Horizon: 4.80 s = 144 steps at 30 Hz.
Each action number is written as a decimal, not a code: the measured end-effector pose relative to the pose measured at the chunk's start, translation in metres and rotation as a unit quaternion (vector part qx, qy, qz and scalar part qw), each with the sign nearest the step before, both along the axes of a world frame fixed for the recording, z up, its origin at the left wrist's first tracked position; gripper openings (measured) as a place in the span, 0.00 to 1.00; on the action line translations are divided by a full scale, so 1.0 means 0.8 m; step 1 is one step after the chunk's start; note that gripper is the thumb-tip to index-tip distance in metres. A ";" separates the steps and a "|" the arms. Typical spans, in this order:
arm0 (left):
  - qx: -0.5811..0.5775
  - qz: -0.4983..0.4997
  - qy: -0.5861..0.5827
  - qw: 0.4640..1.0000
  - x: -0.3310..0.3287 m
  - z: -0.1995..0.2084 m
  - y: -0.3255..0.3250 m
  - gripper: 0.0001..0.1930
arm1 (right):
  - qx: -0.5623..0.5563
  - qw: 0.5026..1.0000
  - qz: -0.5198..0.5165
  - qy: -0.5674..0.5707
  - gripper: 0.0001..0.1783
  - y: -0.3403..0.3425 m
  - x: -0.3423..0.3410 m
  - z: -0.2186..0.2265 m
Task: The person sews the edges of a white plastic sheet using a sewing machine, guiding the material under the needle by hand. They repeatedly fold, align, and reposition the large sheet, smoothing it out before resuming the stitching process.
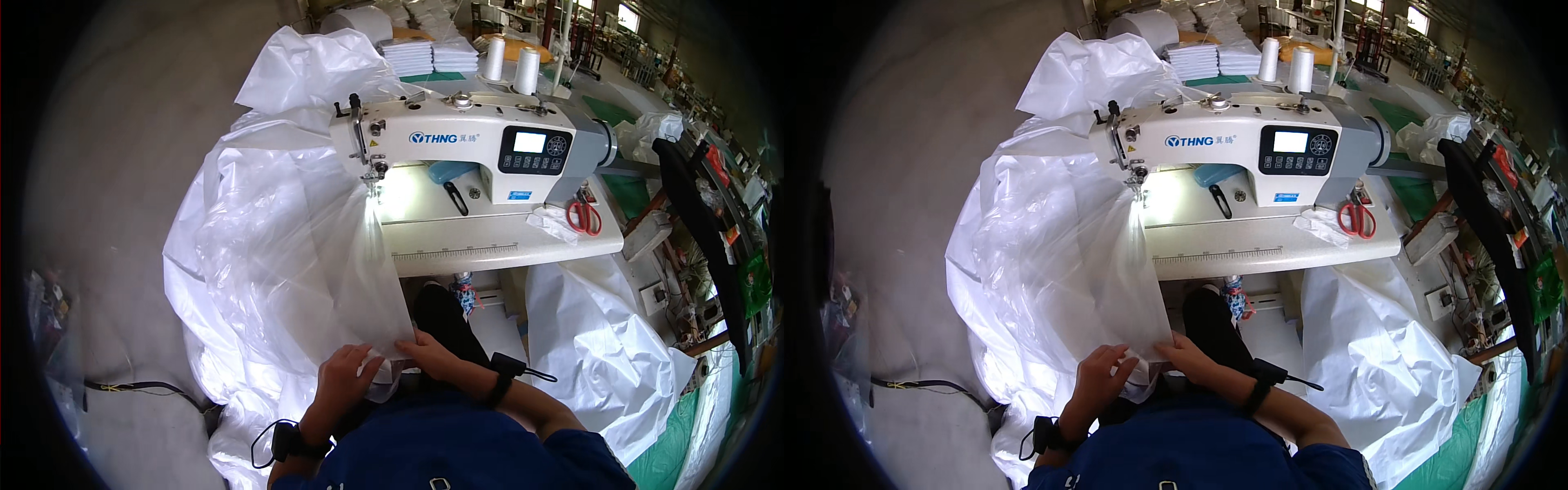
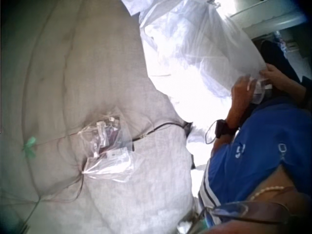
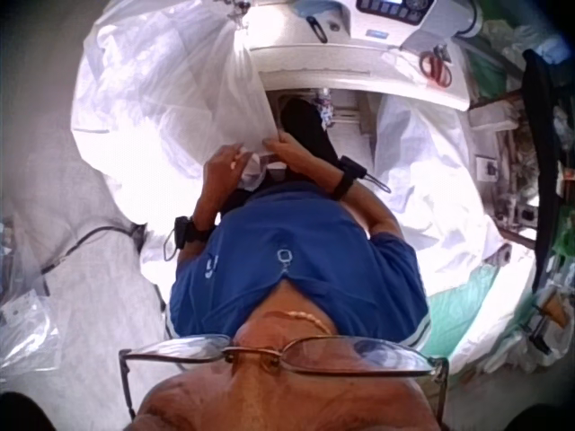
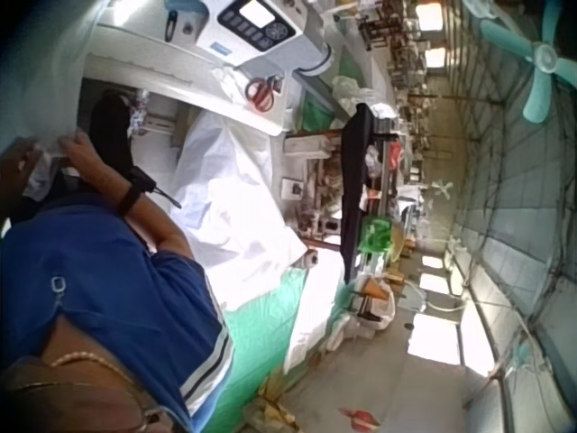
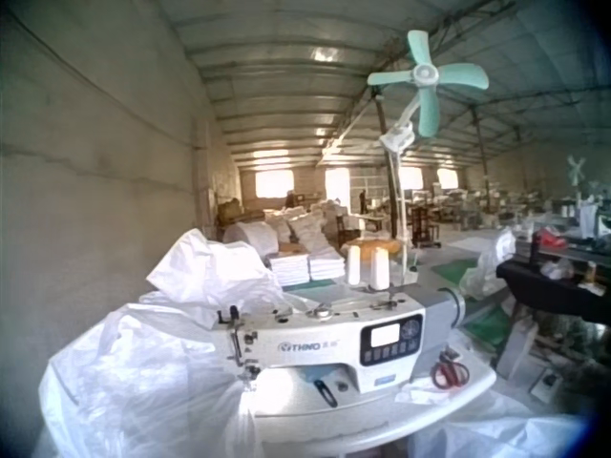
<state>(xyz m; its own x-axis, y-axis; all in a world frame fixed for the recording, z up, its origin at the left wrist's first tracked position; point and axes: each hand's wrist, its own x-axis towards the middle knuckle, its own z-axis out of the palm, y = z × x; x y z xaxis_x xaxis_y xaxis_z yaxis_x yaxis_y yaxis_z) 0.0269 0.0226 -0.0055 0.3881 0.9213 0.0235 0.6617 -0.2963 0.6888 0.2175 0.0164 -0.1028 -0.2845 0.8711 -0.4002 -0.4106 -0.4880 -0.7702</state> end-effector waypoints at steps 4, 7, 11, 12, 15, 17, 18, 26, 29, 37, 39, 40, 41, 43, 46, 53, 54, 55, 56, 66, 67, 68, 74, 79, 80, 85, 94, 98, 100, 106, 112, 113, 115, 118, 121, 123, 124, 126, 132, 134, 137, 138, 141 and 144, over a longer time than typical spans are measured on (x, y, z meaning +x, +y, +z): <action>0.231 -0.022 0.038 0.972 0.018 0.008 -0.017 0.16 | 0.032 0.999 0.003 -0.011 0.17 -0.009 -0.006 0.012; 0.247 -0.005 0.035 0.968 0.037 -0.005 -0.019 0.15 | 0.083 0.996 0.016 -0.026 0.16 -0.010 -0.004 0.015; 0.091 -0.013 0.004 0.996 0.036 -0.023 -0.006 0.11 | 0.074 0.997 0.031 0.019 0.15 -0.014 0.000 0.012; 0.096 -0.010 0.009 0.995 0.033 -0.024 -0.003 0.11 | 0.079 0.995 0.031 0.047 0.16 -0.016 0.002 0.010; 0.081 -0.033 -0.115 0.989 0.031 -0.015 0.009 0.05 | 0.091 0.995 0.036 0.018 0.16 -0.018 0.008 0.004; -0.057 0.015 -0.223 0.973 0.037 -0.005 0.007 0.02 | 0.087 0.995 0.034 0.041 0.17 -0.018 0.007 0.000; 0.093 -0.019 -0.196 0.976 0.042 0.000 0.008 0.02 | 0.096 0.994 0.022 0.044 0.16 -0.017 0.006 -0.001; -0.004 -0.200 -0.021 0.979 0.024 -0.055 -0.036 0.10 | 0.140 0.989 -0.003 -0.043 0.13 -0.019 0.005 0.046; -0.311 -0.263 0.024 0.913 0.007 -0.089 -0.032 0.21 | 0.133 0.991 -0.006 -0.020 0.13 -0.010 0.007 0.092; 0.317 0.373 -0.353 0.797 -0.203 -0.006 0.058 0.26 | 0.106 0.994 0.030 -0.021 0.15 -0.003 0.006 0.101; 0.522 0.426 -0.297 0.677 -0.285 0.054 0.080 0.27 | 0.084 0.995 0.035 0.029 0.15 -0.010 -0.005 0.073; 0.541 0.424 -0.316 0.654 -0.322 0.086 0.084 0.28 | -0.009 0.999 0.025 0.041 0.15 -0.015 -0.016 0.060; 0.502 0.397 -0.374 0.671 -0.355 0.114 0.082 0.30 | 0.019 0.996 0.031 0.078 0.14 -0.014 -0.029 0.048; 0.391 0.373 -0.482 0.690 -0.402 0.174 0.074 0.29 | 0.034 0.997 0.070 -0.006 0.14 0.000 -0.052 0.033; 0.395 0.395 -0.483 0.674 -0.383 0.200 0.057 0.23 | 0.075 0.990 0.080 -0.088 0.15 0.014 -0.084 0.025; 0.432 0.227 0.136 0.862 -0.199 0.128 0.016 0.20 | 0.056 0.985 0.091 -0.138 0.14 0.014 -0.067 0.009; 0.341 0.164 0.129 0.917 -0.187 0.106 0.029 0.21 | 0.037 0.986 0.093 -0.136 0.14 0.013 -0.062 0.008; 0.294 0.100 0.171 0.935 -0.181 0.083 0.050 0.22 | 0.052 0.987 0.089 -0.127 0.14 0.012 -0.058 0.008; 0.273 0.091 0.183 0.940 -0.187 0.060 0.072 0.23 | 0.049 0.987 0.084 -0.125 0.14 0.010 -0.053 0.009; 0.362 0.414 0.145 0.823 -0.253 0.065 0.190 0.25 | -0.023 0.998 0.056 -0.026 0.18 0.000 -0.036 0.019; 0.399 0.398 0.170 0.808 -0.228 0.085 0.176 0.24 | -0.022 0.998 0.057 -0.025 0.18 0.001 -0.037 0.017; 0.471 0.369 0.239 0.765 -0.197 0.097 0.153 0.21 | -0.025 0.997 0.064 -0.026 0.18 0.001 -0.039 0.014; 0.422 -0.152 -0.056 0.892 0.003 0.039 0.014 0.09 | -0.005 0.996 0.049 0.073 0.18 0.002 -0.043 -0.007; 0.091 0.126 0.022 0.988 0.003 -0.045 -0.013 0.16 | 0.061 0.989 0.096 0.091 0.19 -0.004 -0.024 -0.017; 0.137 0.191 -0.014 0.972 -0.011 -0.057 -0.002 0.20 | 0.066 0.991 0.086 0.085 0.19 -0.004 -0.024 -0.017; -0.012 0.401 -0.228 0.887 -0.058 -0.086 0.068 0.20 | 0.072 0.994 0.083 -0.012 0.19 0.000 -0.042 -0.005; 0.144 0.145 -0.200 0.958 -0.045 0.028 0.096 0.15 | 0.047 0.995 0.067 -0.059 0.18 -0.004 -0.039 0.012; 0.074 -0.208 -0.146 0.964 0.031 0.057 0.047 0.07 | 0.059 0.990 0.110 -0.063 0.18 -0.002 -0.039 0.031; 0.076 -0.312 -0.107 0.941 0.045 0.053 0.020 0.11 | 0.092 0.980 0.140 -0.104 0.18 -0.001 -0.032 0.038; -0.272 -0.390 -0.371 0.798 -0.047 -0.008 0.011 0.15 | 0.145 0.960 0.170 -0.171 0.18 0.005 -0.026 0.035; -0.079 -0.176 -0.736 0.650 -0.218 -0.013 -0.006 0.16 | 0.175 0.945 0.191 -0.201 0.18 0.016 -0.036 0.032; -0.031 -0.124 -0.786 0.604 -0.239 -0.009 -0.003 0.20 | 0.182 0.941 0.195 -0.207 0.18 0.018 -0.037 0.033; 0.072 0.364 -0.515 0.772 -0.248 -0.013 0.004 0.27 | 0.194 0.934 0.204 -0.219 0.18 0.019 -0.040 0.033; -0.052 0.333 -0.407 0.849 -0.203 -0.023 0.023 0.30 | 0.195 0.921 0.198 -0.273 0.18 0.020 -0.043 0.034; -0.112 0.240 -0.298 0.917 -0.145 0.007 0.054 0.10 | 0.177 0.928 0.197 -0.262 0.17 0.021 -0.043 0.034; -0.057 0.141 -0.370 0.917 -0.106 0.040 0.060 0.06 | 0.214 0.919 0.215 -0.250 0.17 0.022 -0.044 0.035; -0.073 0.082 -0.410 0.905 -0.088 0.055 0.059 0.06 | 0.213 0.919 0.216 -0.252 0.17 0.021 -0.044 0.035; -0.145 -0.092 -0.489 0.855 -0.056 0.073 0.054 0.10 | 0.206 0.921 0.215 -0.251 0.17 0.020 -0.044 0.035; -0.075 0.076 -0.672 0.732 -0.074 0.039 0.139 0.11 | 0.189 0.931 0.210 -0.234 0.17 0.020 -0.044 0.033; 0.092 0.238 -0.308 0.916 -0.065 -0.002 0.148 0.20 | 0.186 0.932 0.216 -0.224 0.17 0.021 -0.048 0.031; 0.384 0.220 0.207 0.873 -0.040 -0.056 0.150 0.26 | 0.189 0.932 0.224 -0.214 0.17 0.027 -0.053 0.027; 0.272 0.263 0.125 0.917 -0.040 -0.069 0.157 0.25 | 0.193 0.931 0.224 -0.214 0.17 0.030 -0.054 0.025; 0.222 0.262 0.041 0.938 -0.093 -0.089 0.199 0.21 | 0.190 0.931 0.230 -0.211 0.17 0.032 -0.048 0.020; 0.301 0.244 0.246 0.888 -0.242 -0.088 0.244 0.31 | 0.165 0.933 0.230 -0.221 0.16 0.027 -0.031 0.014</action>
<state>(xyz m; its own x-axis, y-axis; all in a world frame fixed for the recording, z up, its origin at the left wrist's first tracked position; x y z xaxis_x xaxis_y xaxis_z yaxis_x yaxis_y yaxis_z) -0.1666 0.2175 -0.0761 0.0462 0.8602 0.5079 0.9895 -0.1092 0.0948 0.1925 0.0377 -0.0914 -0.5298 0.7941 -0.2978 0.1766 -0.2401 -0.9545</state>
